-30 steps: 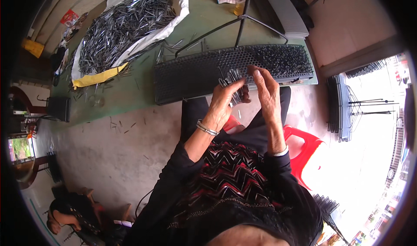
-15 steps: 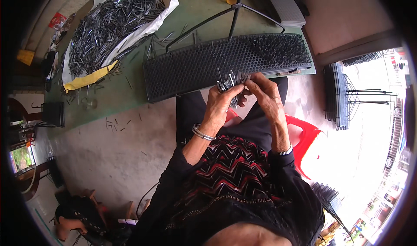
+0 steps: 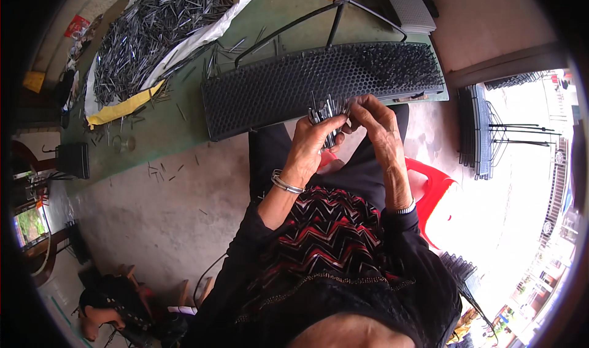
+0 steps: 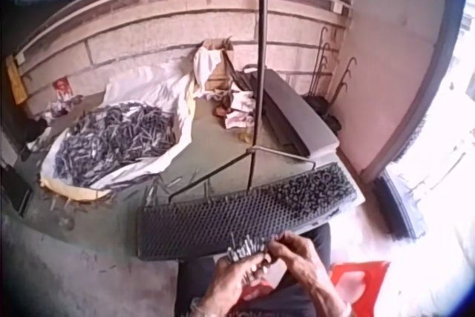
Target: Inserting small metal pins into a perforated mesh panel.
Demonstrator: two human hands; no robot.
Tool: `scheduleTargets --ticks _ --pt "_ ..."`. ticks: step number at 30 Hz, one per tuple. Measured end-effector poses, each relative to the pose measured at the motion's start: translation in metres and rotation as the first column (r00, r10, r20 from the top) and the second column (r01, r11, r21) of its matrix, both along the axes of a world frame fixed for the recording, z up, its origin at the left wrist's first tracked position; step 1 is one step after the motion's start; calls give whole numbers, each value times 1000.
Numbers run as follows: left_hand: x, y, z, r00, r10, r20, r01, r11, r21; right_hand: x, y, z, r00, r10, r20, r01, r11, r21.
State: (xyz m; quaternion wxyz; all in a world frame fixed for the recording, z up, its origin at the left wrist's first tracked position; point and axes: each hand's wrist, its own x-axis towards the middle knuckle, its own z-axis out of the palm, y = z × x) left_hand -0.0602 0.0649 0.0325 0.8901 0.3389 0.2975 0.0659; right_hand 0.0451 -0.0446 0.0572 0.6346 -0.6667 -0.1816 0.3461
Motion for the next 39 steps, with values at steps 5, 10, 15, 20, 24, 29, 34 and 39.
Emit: scheduleTargets --ticks 5,10,15,20,24,29,34,39 --pt "3 -2 6 999 28 -32 -26 999 45 3 -1 -6 999 -7 40 8 1000 -5" --pt "4 -1 3 999 36 -20 -34 996 88 2 1 -6 998 -38 55 39 999 -21" --pt "2 1 2 999 25 -24 -23 995 94 2 2 -7 999 -35 4 35 999 32" --pt "2 4 3 1000 21 -11 -20 997 73 -2 6 -10 997 -75 6 74 996 44" --pt "1 5 5 1000 8 15 -10 989 149 -4 8 -14 993 -115 23 114 991 65" --pt "-1 6 5 1000 -14 -24 18 984 179 -4 9 -10 986 -132 98 131 991 20" --pt "-2 6 1 1000 27 5 -28 991 130 0 8 -11 988 -118 97 114 992 47" --pt "-4 8 3 1000 -24 13 21 984 179 5 5 -10 998 -64 29 63 998 26"
